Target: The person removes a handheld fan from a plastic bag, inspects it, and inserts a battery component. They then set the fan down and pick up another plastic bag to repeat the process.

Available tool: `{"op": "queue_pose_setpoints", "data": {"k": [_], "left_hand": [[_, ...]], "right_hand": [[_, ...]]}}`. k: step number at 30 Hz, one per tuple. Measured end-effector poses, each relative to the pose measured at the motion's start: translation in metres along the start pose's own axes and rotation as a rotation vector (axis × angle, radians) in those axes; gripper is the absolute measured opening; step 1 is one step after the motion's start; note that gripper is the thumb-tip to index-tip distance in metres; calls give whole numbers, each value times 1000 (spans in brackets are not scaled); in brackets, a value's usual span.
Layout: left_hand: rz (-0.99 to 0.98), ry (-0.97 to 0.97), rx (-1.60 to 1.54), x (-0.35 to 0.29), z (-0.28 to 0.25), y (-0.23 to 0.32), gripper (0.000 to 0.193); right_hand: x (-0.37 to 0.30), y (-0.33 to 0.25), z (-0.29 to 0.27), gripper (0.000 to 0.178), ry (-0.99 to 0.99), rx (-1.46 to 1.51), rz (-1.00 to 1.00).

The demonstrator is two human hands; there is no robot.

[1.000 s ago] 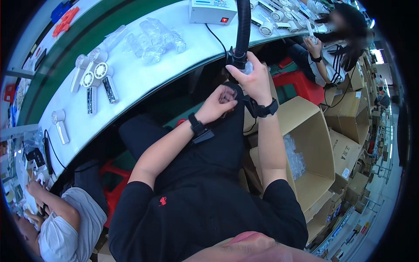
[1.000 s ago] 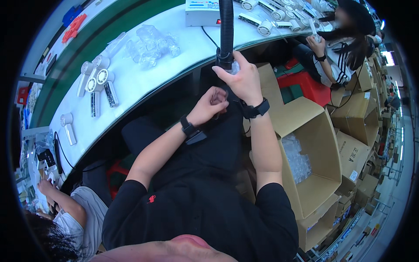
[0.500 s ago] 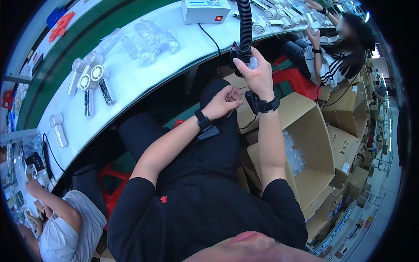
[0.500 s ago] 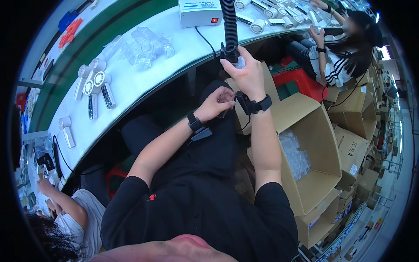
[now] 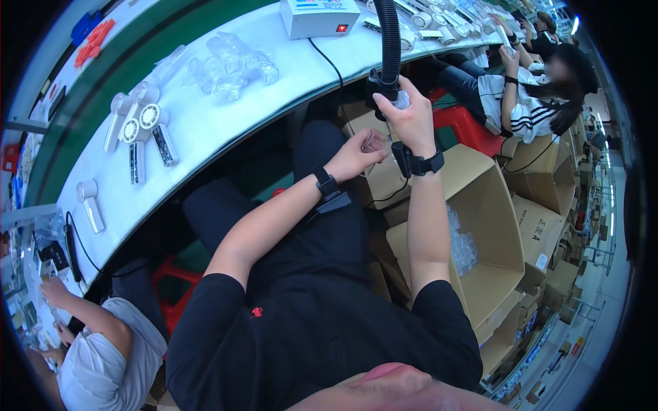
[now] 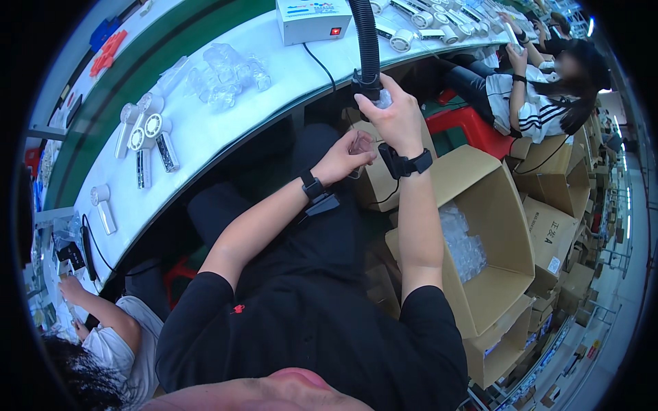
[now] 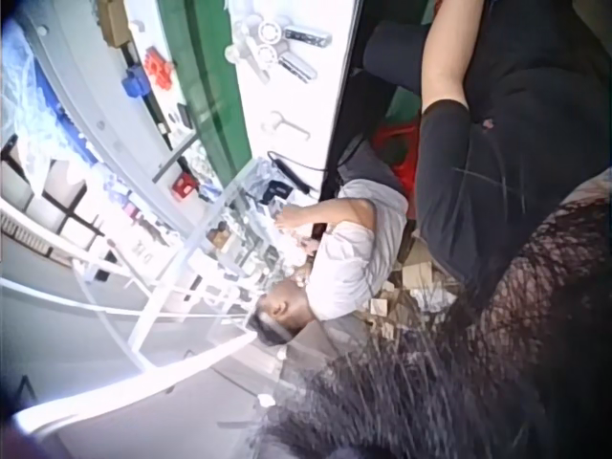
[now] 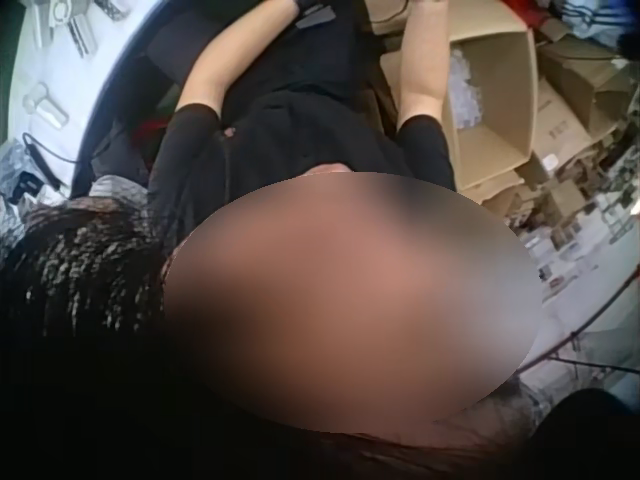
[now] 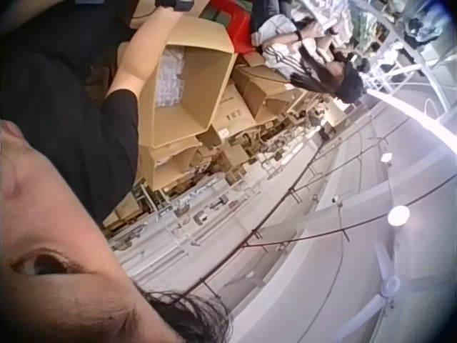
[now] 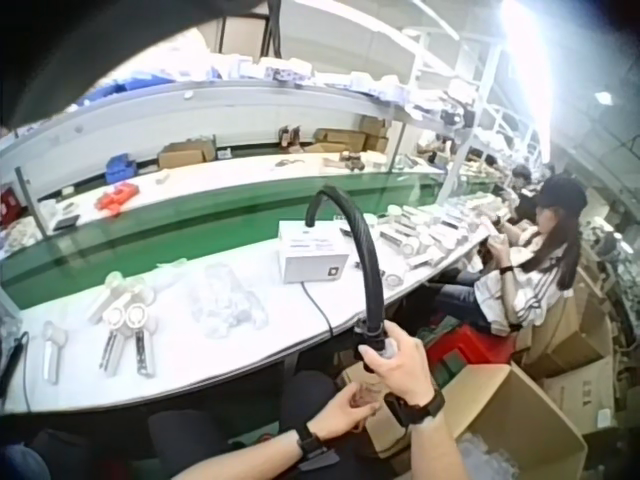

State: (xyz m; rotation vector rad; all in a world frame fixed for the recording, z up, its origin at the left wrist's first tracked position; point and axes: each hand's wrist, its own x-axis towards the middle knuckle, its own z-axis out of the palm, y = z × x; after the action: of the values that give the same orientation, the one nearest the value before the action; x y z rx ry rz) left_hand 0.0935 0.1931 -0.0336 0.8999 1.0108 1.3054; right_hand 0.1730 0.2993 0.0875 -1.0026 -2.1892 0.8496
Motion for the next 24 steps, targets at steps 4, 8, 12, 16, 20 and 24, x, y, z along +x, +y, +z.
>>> {"op": "queue_pose_setpoints", "data": {"k": [4,8,12,16,20,24], "left_hand": [[15,-2,-118,11,1,-4,38],[7,-8,26,12,8,-8,39],[27,17,-13,12,11,-13,39],[88,80,-89,13,10,-18,40],[107,62,-118,8,8,-23,39],[70,22,-108,-5,6,-29,37]], "right_hand": [[-3,-2,1,42,-8,9,5],[-1,-3,1,43,23,56,4],[-2,-1,2,44,20,35,-1],[-3,1,2,44,28,48,-11],[-8,1,4,43,27,85,3],[-11,9,4,39,36,253,40]]}}
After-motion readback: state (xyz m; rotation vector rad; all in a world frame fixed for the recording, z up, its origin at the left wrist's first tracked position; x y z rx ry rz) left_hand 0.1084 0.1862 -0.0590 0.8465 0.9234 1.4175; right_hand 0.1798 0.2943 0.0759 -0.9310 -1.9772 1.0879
